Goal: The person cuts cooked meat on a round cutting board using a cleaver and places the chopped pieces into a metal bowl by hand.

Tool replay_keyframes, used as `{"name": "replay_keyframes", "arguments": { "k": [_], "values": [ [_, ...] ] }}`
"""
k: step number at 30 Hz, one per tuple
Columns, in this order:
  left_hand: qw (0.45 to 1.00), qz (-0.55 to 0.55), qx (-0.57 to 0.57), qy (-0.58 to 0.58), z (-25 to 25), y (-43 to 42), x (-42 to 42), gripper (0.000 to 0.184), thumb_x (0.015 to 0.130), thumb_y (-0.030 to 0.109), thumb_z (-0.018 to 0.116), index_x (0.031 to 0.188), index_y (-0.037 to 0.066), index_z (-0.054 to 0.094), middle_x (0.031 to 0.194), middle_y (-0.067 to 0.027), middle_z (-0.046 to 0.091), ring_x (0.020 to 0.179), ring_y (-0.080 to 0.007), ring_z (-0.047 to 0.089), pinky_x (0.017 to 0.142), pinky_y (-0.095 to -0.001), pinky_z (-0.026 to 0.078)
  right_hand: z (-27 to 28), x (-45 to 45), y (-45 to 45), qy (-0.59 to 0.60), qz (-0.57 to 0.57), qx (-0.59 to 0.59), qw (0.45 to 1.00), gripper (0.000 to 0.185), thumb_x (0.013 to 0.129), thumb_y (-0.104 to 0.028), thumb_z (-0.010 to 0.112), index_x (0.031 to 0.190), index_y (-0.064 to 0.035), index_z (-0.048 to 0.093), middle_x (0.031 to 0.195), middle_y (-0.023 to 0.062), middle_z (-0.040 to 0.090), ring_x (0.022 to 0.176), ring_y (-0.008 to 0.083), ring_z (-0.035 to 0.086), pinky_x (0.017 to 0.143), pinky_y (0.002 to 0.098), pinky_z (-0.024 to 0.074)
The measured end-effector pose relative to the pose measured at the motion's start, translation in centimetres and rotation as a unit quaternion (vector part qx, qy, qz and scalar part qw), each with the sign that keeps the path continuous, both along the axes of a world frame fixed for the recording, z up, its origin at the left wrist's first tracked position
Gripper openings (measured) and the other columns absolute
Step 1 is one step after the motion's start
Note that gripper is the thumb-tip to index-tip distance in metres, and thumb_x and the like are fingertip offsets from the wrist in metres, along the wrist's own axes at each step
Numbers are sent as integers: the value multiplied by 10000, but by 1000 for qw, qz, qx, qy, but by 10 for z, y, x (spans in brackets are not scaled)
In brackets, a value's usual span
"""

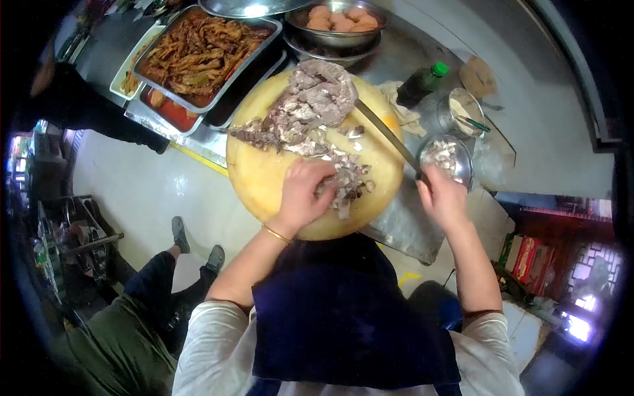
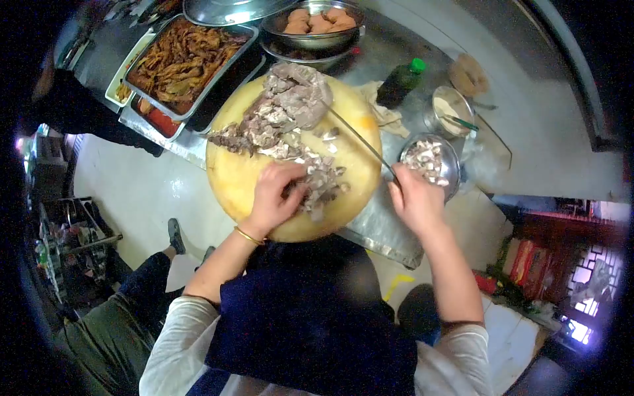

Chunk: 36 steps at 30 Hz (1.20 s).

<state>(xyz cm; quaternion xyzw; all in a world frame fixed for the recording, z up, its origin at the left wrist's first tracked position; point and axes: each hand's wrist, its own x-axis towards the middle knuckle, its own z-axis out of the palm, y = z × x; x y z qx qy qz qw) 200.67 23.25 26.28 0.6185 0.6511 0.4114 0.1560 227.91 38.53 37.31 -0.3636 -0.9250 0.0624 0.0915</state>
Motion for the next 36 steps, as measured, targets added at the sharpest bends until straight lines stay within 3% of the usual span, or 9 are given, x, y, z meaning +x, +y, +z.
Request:
{"name": "replay_keyframes", "arguments": {
  "k": [6, 10, 16, 18, 22, 23, 26, 27, 36],
  "values": [
    [953, 76, -125, 265, 32, 54, 5, 637, 871, 470, 688, 1349, 71, 554, 1363, -171, 556, 1299, -349, 484, 1106, -575, 273, 0, 23, 9, -91, -42, -45, 994, 270, 892, -187, 674, 1142, -136, 587, 915, 133, 686, 791, 348, 685, 667, 463, 537],
    [971, -5, -99, 217, 15, 53, 29, 765, 836, 621, 667, 1348, 59, 577, 1372, -167, 558, 1315, -397, 468, 1133, -672, 199, -13, 4, 15, -112, 17, -37, 993, 195, 927, -225, 616, 1109, -169, 579, 824, 100, 645, 719, 329, 683, 598, 466, 529],
    [992, -58, -75, 83, 30, 3, 6, 585, 823, 506, 727, 1170, 42, 651, 1177, -188, 616, 1120, -387, 558, 1078, -552, 378, -5, 5, -2, -157, 134, -121, 971, 223, 895, -227, 649, 1091, -154, 572, 826, 88, 612, 722, 316, 669, 624, 467, 520],
    [992, 45, 8, 120, 23, -16, 2, 669, 810, 559, 718, 1195, 20, 627, 1206, -214, 597, 1138, -394, 548, 1062, -557, 368, 0, 16, -6, -143, 143, -131, 971, 251, 896, -226, 654, 1116, -137, 569, 849, 107, 629, 716, 311, 669, 618, 452, 523],
    [952, 144, -121, 240, 14, -31, 7, 1055, 710, 759, 704, 1359, -44, 484, 1329, -264, 519, 1244, -468, 471, 1067, -579, 345, -8, 49, -14, -10, 65, -182, 981, 197, 946, -189, 625, 1111, -115, 547, 802, 106, 632, 639, 284, 644, 549, 408, 501],
    [981, 95, -157, 67, 17, -21, 9, 1196, 629, 833, 698, 1415, -36, 461, 1395, -285, 476, 1291, -485, 434, 1110, -592, 308, -11, 60, -16, 36, 36, -199, 979, 161, 970, -181, 611, 1093, -108, 538, 777, 97, 629, 603, 269, 634, 522, 394, 492],
    [985, 40, -96, 136, 11, -9, 34, 1252, 545, 844, 731, 1462, 36, 459, 1490, -257, 407, 1348, -473, 396, 1113, -648, 279, -35, 84, -26, 223, -214, -596, 741, 130, 1011, -153, 577, 1105, -101, 501, 707, 34, 571, 528, 155, 555, 467, 310, 437],
    [975, 35, -138, 170, 19, -3, 42, 1252, 499, 801, 786, 1490, 110, 458, 1553, -220, 354, 1412, -473, 337, 1111, -706, 235, -37, 82, -36, 251, -250, -610, 709, 127, 1030, -136, 547, 1123, -94, 472, 713, -2, 520, 515, 95, 489, 451, 260, 400],
    [972, 64, -155, 166, 23, 35, 56, 956, 586, 576, 857, 1424, 227, 558, 1516, -186, 419, 1462, -473, 273, 1133, -724, 181, -80, 14, -100, 243, -204, -647, 693, 230, 1009, -178, 568, 1181, -71, 458, 709, 24, 530, 481, 125, 501, 433, 289, 431]
  ]
}}
